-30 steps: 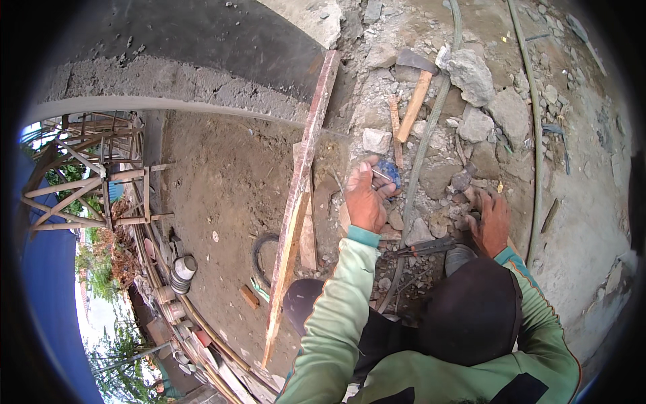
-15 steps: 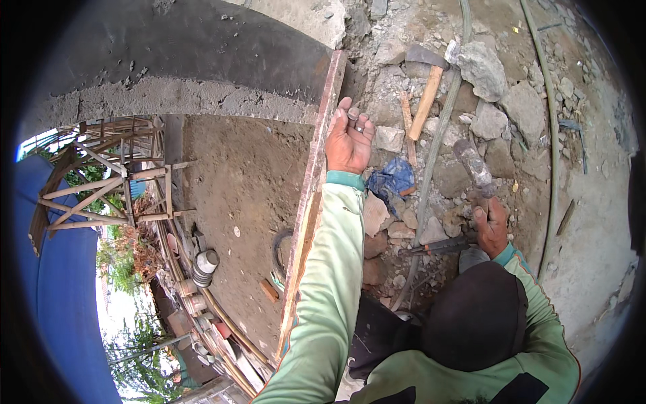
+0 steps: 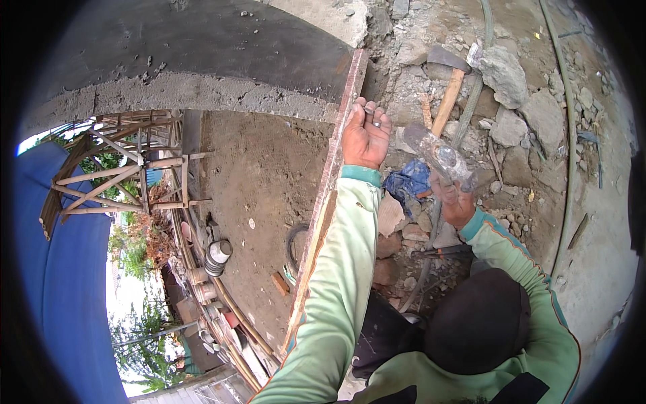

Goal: The person hammers nails into a wooden plank using a hammer. They repeatedly pick nails from a pink bucket, position the plank, and strike the nails to secure them.

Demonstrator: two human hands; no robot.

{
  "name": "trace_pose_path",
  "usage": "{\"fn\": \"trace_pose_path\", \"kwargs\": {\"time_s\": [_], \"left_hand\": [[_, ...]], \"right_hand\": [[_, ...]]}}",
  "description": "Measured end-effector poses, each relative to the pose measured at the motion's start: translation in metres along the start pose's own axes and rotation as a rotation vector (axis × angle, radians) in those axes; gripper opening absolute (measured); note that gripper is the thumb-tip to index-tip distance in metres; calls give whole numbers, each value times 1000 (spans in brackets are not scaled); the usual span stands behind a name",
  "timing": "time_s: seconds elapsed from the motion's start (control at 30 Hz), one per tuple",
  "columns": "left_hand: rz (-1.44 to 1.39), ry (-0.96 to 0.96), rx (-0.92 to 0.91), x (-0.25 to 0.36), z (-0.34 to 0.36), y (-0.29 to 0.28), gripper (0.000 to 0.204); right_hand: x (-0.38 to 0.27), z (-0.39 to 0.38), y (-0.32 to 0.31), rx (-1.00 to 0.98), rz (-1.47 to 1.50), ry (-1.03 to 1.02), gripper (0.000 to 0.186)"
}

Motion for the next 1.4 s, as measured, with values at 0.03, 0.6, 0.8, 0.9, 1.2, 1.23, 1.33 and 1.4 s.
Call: {"fn": "trace_pose_path", "kwargs": {"time_s": [0.03,0.6,0.8,0.9,1.2,1.23,1.33,1.4], "left_hand": [[23,10,28,-5,3,6,15],[-33,81,325,-5,7,6,16],[-50,79,255,-15,12,9,16],[-58,88,308,-12,11,4,17],[79,97,243,6,-4,-2,34],[263,58,241,2,-19,8,37],[1144,428,143,31,-114,18,51],[1937,794,179,74,-184,10,90]], "right_hand": [[4,8,2,66,-13,53,53],[10,26,43,124,156,220,53],[31,19,35,97,166,136,53],[21,36,35,73,89,243,54],[20,25,50,12,308,403,49],[18,17,41,54,348,391,49],[31,-9,29,185,502,437,49],[28,-14,12,187,419,518,45]]}}
Point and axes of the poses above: each hand's wrist, its own z-axis towards the middle knuckle, its own y-axis out of the palm, x = y × z, the point moved 5 cm from there along z, towards the middle knuckle, and after that the axes turned 3 degrees about y, right-handed, at the moved point
